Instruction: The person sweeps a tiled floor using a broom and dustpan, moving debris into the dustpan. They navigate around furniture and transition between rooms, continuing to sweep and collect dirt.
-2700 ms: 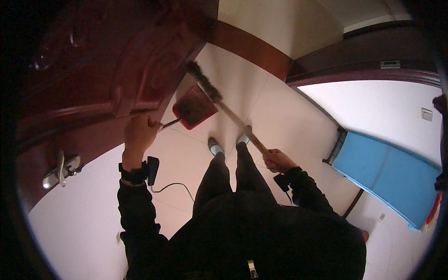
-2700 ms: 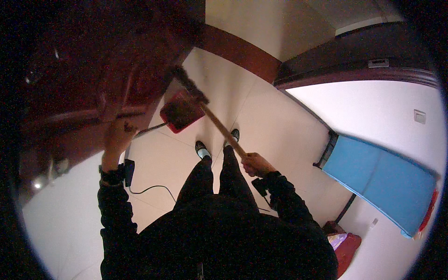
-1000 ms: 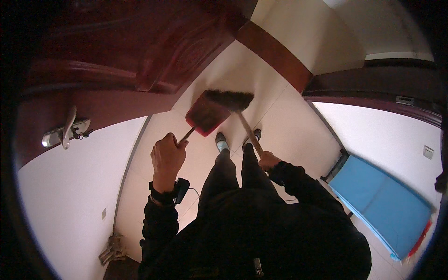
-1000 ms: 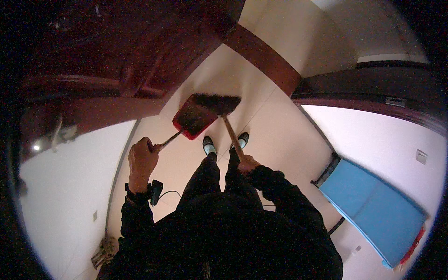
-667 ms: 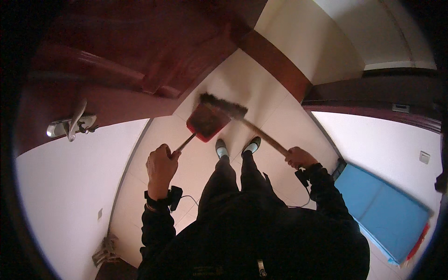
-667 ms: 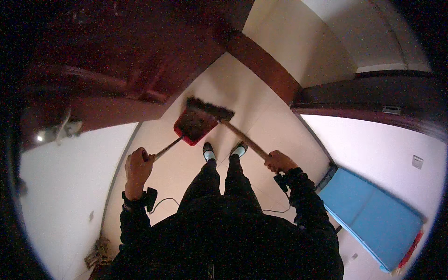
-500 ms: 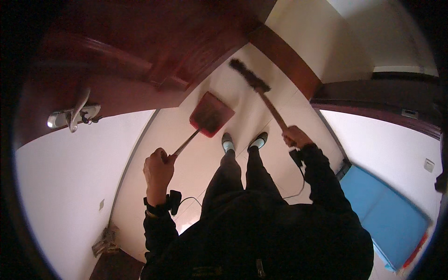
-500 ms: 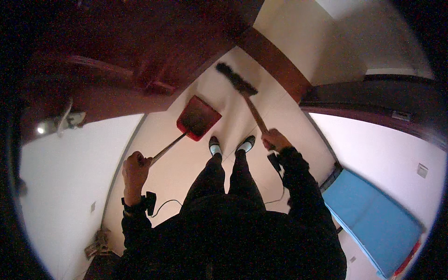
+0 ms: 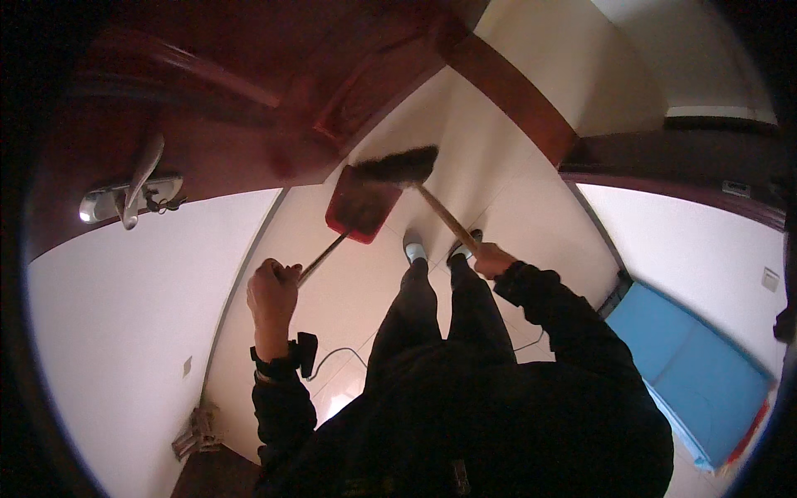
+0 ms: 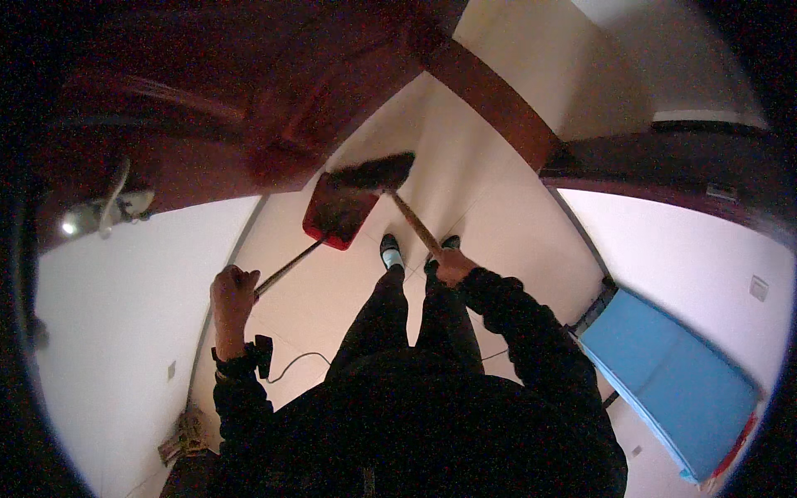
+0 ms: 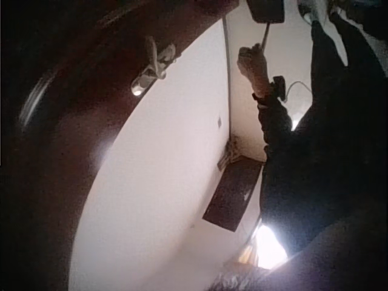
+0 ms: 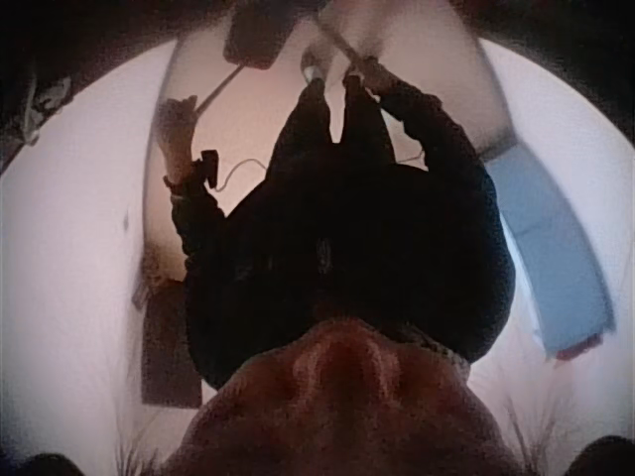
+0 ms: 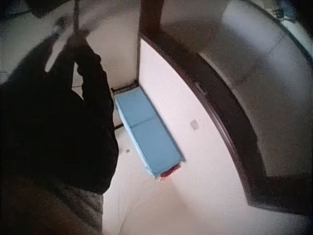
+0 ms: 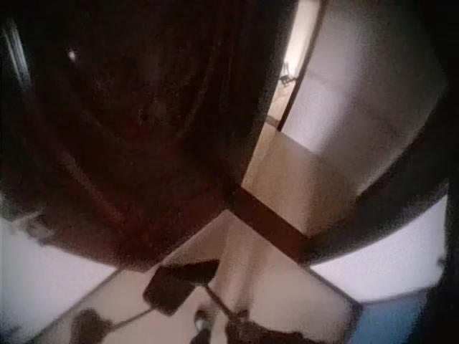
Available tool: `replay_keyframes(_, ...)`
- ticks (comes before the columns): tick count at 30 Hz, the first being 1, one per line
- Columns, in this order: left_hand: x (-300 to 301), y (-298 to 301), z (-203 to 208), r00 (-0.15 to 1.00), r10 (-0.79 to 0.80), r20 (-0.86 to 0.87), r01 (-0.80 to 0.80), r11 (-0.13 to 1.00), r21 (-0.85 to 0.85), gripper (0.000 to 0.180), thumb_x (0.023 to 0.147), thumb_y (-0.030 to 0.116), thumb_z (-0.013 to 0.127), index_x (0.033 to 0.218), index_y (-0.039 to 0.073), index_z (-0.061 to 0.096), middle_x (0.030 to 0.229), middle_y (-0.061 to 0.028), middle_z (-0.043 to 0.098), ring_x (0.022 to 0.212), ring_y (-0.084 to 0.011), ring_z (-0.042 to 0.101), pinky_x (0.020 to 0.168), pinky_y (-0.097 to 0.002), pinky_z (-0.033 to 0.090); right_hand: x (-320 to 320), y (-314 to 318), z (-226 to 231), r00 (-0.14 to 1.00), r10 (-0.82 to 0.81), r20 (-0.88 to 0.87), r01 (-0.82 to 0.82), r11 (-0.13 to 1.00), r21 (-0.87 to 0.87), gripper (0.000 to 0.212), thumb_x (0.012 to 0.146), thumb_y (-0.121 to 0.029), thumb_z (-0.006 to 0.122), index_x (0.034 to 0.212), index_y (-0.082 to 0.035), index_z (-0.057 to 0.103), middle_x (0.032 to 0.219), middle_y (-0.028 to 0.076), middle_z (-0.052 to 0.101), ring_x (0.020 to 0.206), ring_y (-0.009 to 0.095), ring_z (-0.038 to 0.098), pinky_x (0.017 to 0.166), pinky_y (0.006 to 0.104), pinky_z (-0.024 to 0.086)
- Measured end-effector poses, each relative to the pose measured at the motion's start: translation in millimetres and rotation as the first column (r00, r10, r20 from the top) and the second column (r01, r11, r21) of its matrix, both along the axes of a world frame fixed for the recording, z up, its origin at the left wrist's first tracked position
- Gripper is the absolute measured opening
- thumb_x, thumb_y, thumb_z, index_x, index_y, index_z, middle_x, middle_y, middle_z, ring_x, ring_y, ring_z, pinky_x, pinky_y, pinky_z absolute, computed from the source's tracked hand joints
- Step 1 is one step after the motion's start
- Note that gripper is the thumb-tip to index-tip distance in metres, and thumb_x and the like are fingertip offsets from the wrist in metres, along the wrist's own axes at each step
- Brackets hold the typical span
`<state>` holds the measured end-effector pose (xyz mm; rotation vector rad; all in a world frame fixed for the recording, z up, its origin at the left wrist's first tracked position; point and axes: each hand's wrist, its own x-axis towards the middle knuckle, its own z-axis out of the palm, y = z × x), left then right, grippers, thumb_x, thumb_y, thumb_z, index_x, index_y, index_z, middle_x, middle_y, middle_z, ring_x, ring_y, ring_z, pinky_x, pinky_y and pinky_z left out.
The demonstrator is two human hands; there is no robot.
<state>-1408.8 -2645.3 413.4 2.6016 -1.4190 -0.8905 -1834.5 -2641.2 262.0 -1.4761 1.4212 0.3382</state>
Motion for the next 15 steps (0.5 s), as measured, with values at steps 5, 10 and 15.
replay_keyframes(5, 8.5, -9.7, 0.6, 0.987, 0.069, -0.143, -0.07, 0.998, -0.006, 0.028, 0.075, 0.025, 0.067, 0.068, 0.0, 0.056, 0.056, -0.0133, 0.058, 0.051, -0.0267, 0.059, 0.053, -0.0368, 0.046, -58.6, 22.3, 81.6, 0.965, -0.167, -0.205, 0.23, 0.91, 0.344, 0.016, 0.075, -0.013, 0.061, 0.078, 0.001, 0.053, 0.058, 0.009, 0.055, 0.048, 0.018, 0.054, 0.042, 0.0332, 0.044)
replay_keyframes(10, 26.4, 0.9, 2.2, 0.969, -0.155, -0.192, 0.124, 0.979, -0.163, 0.021, 0.078, 0.011, 0.065, 0.07, -0.002, 0.052, 0.058, -0.0051, 0.046, 0.047, -0.0124, 0.05, 0.041, -0.0262, 0.048, -72.1, 117.6, 115.6, 0.837, -0.454, -0.305, 0.545, 0.735, 0.404, 0.019, 0.078, -0.014, 0.061, 0.089, 0.0, 0.052, 0.068, 0.009, 0.058, 0.056, 0.017, 0.056, 0.047, 0.0301, 0.047)
replay_keyframes(15, 55.9, 21.3, 2.5, 0.963, 0.114, -0.246, -0.121, 0.993, -0.013, 0.025, 0.077, 0.012, 0.067, 0.065, -0.002, 0.051, 0.057, -0.0051, 0.05, 0.046, -0.0124, 0.053, 0.039, -0.0258, 0.047, -71.3, 198.3, 93.1, 0.381, -0.924, -0.038, 0.83, 0.324, 0.454, 0.014, 0.083, -0.009, 0.057, 0.089, 0.0, 0.049, 0.064, 0.005, 0.052, 0.051, 0.012, 0.05, 0.041, 0.0249, 0.042)
